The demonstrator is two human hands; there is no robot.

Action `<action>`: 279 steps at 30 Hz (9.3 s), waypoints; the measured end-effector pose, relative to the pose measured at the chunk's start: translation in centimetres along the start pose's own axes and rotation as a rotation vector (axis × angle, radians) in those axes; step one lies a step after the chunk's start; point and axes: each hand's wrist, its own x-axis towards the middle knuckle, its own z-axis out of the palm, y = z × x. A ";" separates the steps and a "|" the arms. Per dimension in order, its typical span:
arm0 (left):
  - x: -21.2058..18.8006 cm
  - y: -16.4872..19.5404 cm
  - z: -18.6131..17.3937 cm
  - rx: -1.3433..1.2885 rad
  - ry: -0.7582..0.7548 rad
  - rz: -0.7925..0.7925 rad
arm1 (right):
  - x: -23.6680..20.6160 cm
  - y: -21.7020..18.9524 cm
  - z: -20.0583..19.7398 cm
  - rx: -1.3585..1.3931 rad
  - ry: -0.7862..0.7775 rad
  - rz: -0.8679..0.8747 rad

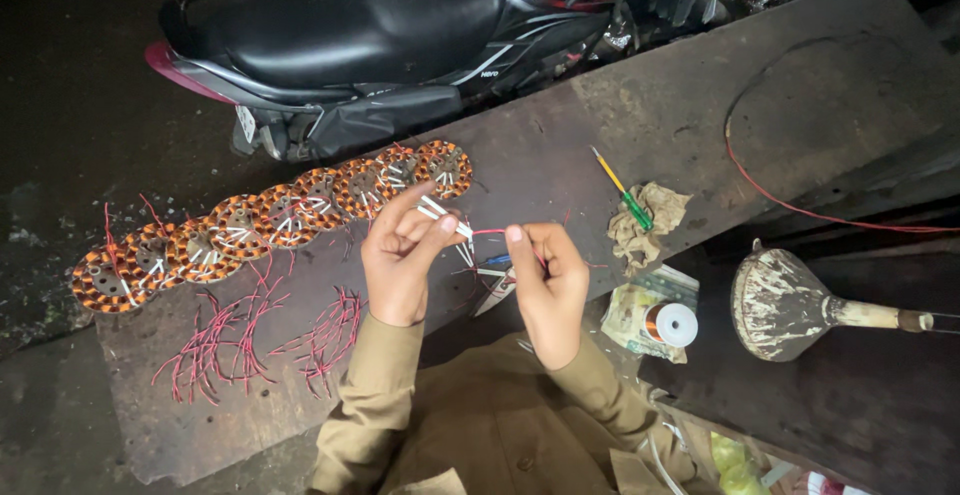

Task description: The person repeatedly picks up small white cylindrical objects and red wires from a workbench. They insert the wires into the cylinders and place the assembled units into a perforated orange tray. The process is repeated continuously throughout the clip.

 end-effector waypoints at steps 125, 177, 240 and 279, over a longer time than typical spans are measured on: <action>-2.6 10.4 0.6 0.177 0.136 0.245 | 0.1 -5.4 3.6 0.273 -0.438 -0.067; -3.7 -6.3 -21.1 1.750 0.341 -0.534 | 5.9 20.1 0.0 -0.643 -0.508 0.111; 10.9 -10.8 -4.3 1.894 -0.235 -0.330 | 2.9 16.8 -11.5 0.058 -0.114 0.340; 0.8 3.2 0.0 -0.385 -0.022 -0.151 | -0.8 0.1 0.8 0.180 -0.036 -0.071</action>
